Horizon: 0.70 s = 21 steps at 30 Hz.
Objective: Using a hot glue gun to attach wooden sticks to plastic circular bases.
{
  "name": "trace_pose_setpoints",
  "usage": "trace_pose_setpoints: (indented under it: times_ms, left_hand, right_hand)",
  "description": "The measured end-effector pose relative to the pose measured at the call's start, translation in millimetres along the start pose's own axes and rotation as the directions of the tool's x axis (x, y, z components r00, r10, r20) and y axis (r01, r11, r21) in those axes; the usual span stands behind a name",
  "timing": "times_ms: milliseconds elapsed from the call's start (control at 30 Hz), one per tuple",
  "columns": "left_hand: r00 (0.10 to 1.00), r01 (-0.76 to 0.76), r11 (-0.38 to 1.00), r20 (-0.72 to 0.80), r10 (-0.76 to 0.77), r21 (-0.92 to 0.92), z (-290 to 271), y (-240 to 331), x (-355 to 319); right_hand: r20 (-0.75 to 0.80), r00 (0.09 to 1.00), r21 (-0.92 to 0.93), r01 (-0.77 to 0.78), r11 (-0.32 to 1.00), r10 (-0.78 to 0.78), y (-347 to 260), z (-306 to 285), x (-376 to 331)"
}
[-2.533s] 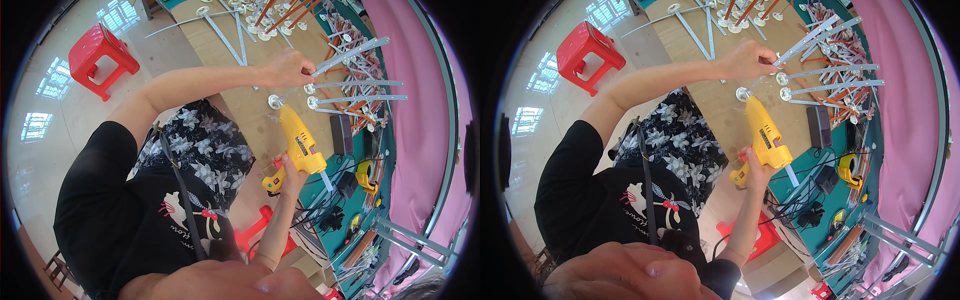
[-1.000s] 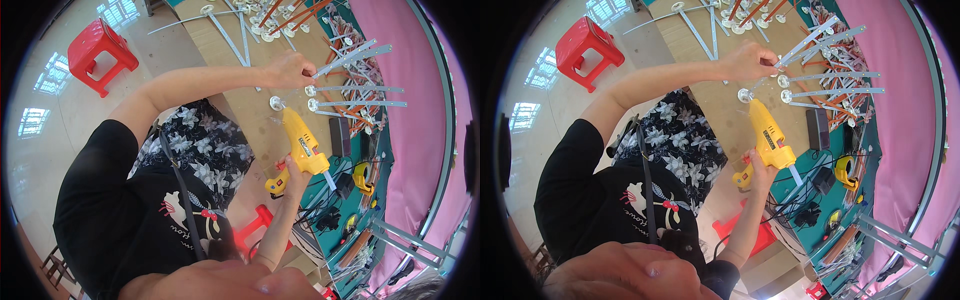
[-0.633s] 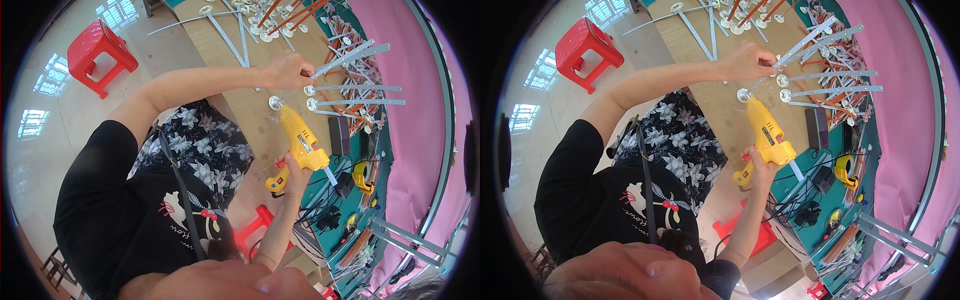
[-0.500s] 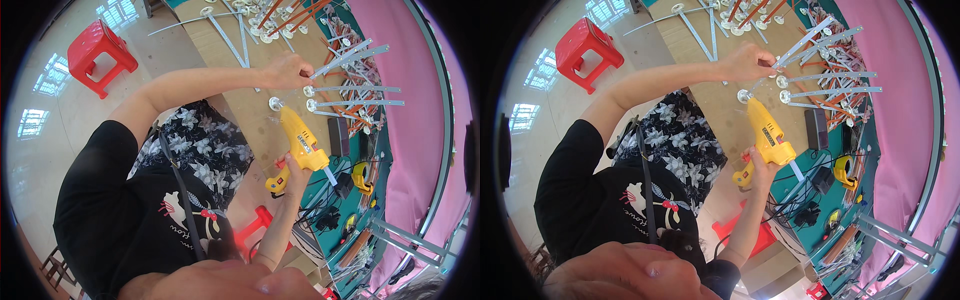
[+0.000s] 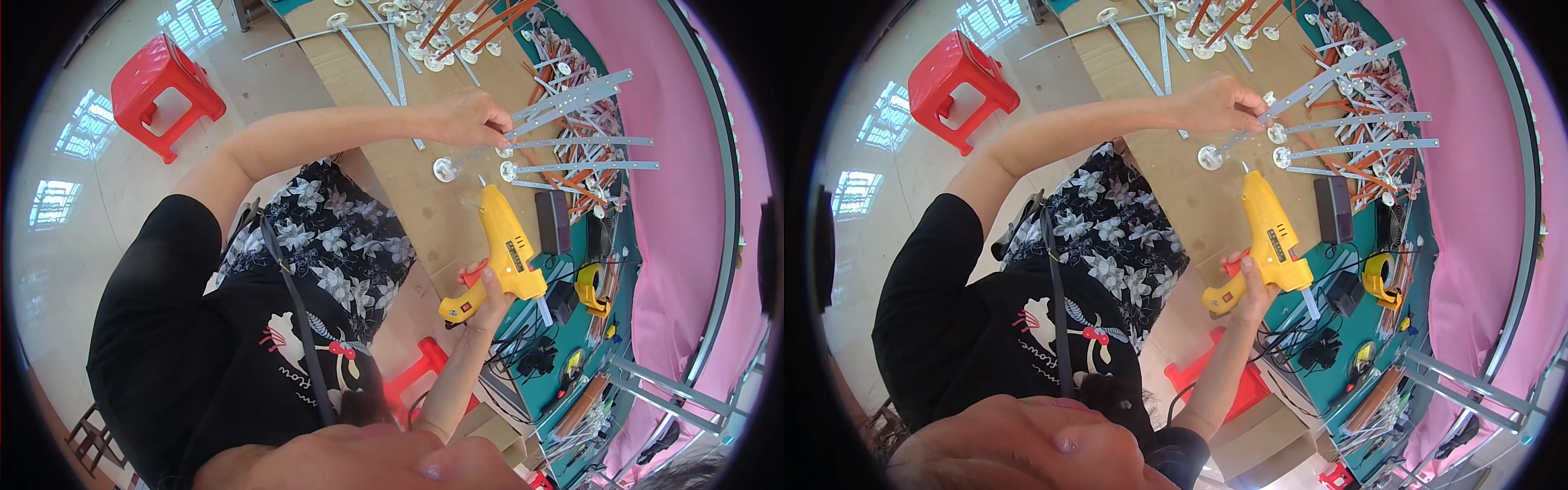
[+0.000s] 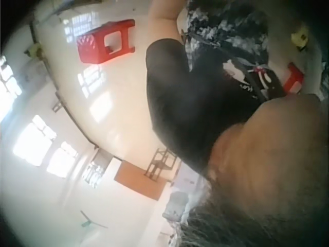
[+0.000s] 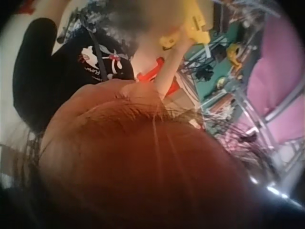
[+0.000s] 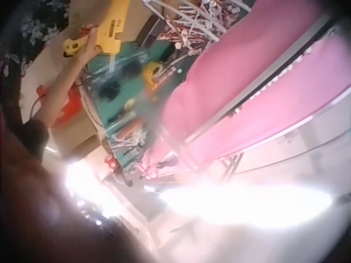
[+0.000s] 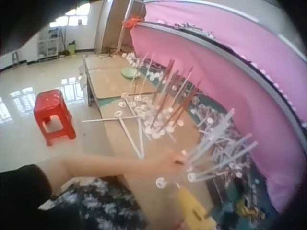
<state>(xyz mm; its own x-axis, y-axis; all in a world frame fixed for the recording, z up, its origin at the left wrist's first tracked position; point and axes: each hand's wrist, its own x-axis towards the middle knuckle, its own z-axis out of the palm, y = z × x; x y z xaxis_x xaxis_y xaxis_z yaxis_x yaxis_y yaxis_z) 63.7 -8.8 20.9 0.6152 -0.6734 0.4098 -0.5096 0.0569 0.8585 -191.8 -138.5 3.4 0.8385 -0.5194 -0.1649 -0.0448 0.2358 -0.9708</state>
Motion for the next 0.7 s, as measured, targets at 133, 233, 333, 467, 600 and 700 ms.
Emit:
trace_pose_setpoints:
  times_ms: [133, 233, 333, 467, 600, 700]
  left_hand:
    - [0.999, 0.019, 0.999, 0.043, -0.017, -0.043, -3, 5, -6]
    - [1.0, -0.008, 1.0, 0.017, 0.008, -0.027, -1, 12, -13]
    - [0.999, -0.04, 0.999, 0.007, 0.04, 0.009, -2, 13, -15]
    - [0.999, -0.022, 0.994, 0.04, 0.018, 0.103, -6, 19, -17]
    - [0.999, 0.036, 0.982, 0.03, -0.043, 0.188, -8, 21, -22]
    - [0.998, 0.055, 0.978, 0.013, -0.059, 0.204, -12, 25, -25]
  right_hand:
    - [0.031, 1.0, -0.011, 0.002, 1.0, -0.001, 2, 3, -2]
    - [0.047, 0.999, -0.05, -0.004, 0.999, 0.007, 4, 6, -2]
    - [0.017, 1.0, -0.085, 0.005, 0.996, -0.003, 2, 12, -2]
    - [0.044, 0.999, -0.125, -0.008, 0.992, 0.013, 1, 15, -1]
    - [0.074, 0.996, -0.154, -0.028, 0.988, 0.04, 4, 16, 1]
    - [0.09, 0.996, -0.152, -0.014, 0.988, 0.028, 6, 20, 2]
